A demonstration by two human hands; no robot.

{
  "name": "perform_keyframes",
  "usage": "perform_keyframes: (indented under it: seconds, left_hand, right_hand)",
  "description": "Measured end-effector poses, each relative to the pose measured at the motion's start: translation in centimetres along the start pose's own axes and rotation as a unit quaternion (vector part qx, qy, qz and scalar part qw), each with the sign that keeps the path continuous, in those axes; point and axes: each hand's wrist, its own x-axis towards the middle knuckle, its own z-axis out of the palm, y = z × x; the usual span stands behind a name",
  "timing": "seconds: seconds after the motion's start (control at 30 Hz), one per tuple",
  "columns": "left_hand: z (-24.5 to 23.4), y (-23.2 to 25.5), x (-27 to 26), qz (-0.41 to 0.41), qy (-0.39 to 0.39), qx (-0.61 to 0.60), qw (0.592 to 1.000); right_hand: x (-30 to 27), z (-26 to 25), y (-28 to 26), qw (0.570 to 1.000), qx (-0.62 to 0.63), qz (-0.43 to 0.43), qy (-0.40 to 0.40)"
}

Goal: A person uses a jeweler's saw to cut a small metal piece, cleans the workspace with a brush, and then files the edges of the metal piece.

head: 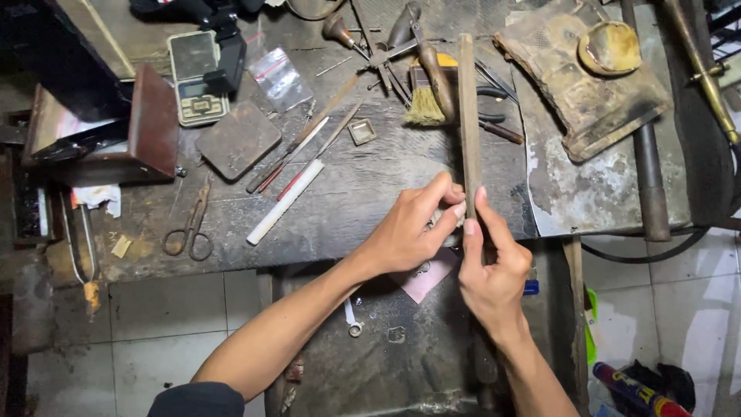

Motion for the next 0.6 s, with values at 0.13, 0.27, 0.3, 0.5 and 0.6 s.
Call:
perform_keyframes:
  seconds: [0.13,0.27,0.3,0.5,0.6]
  left_hand:
    - [0.1,0.1,0.0,0.006,0.002,0.001,1.000]
    - [-0.2,1.1,0.2,-0.025,-0.012,0.006,1.000]
    - [-0.3,1.5,0.4,-0.055,-0.028,0.016,0.998]
    - [-0.3,1.2,0.5,-0.056,-0.035,0.016,0.998]
    - [-0.3,1.9,0.7,-0.056,-0.035,0.003,0.998]
  right_hand:
    - [-0.4,-0.5,-0.1,1.000,-0.002,-0.001,-0.002]
    - [-3.9,-2.5,0.0,0.999,-0.017,0.034,-0.017]
    - [-5.3,-3.1,0.2,0.997,-0.043,0.050,-0.030]
    - [-14.8,-5.6,-0.1,0.993,-0.105,0.055,-0.008]
    - [-17.3,-5.5,-1.1,0.985,-0.096,0.140,0.025]
